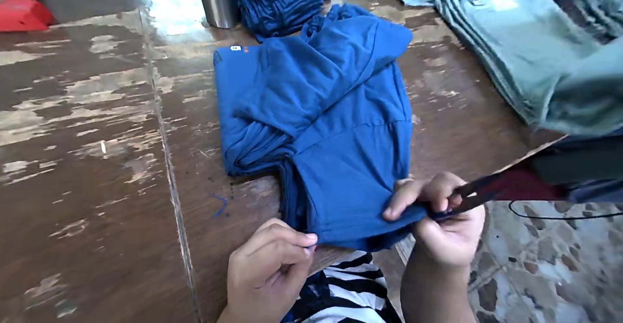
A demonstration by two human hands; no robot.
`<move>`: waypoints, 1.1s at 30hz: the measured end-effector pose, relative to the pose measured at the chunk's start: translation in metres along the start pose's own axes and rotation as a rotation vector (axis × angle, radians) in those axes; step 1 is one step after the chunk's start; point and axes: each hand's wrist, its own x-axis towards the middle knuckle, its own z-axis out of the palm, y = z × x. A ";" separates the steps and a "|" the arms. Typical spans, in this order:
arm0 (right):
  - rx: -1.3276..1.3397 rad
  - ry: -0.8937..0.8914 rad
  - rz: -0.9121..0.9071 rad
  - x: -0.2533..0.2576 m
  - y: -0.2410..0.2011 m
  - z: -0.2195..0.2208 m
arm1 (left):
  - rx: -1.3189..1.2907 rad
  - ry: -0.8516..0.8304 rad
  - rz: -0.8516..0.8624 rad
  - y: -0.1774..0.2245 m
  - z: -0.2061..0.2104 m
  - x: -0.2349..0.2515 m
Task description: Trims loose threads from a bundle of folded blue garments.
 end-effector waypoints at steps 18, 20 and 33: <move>-0.945 -0.537 0.029 -0.022 -0.006 0.018 | -0.012 -0.224 -0.083 -0.001 -0.009 -0.003; -0.928 -0.539 0.039 -0.022 -0.007 0.017 | -0.018 -0.206 -0.079 -0.001 -0.010 -0.003; -0.987 -0.478 0.038 -0.024 -0.004 0.025 | -0.058 -0.251 -0.048 -0.002 -0.014 -0.002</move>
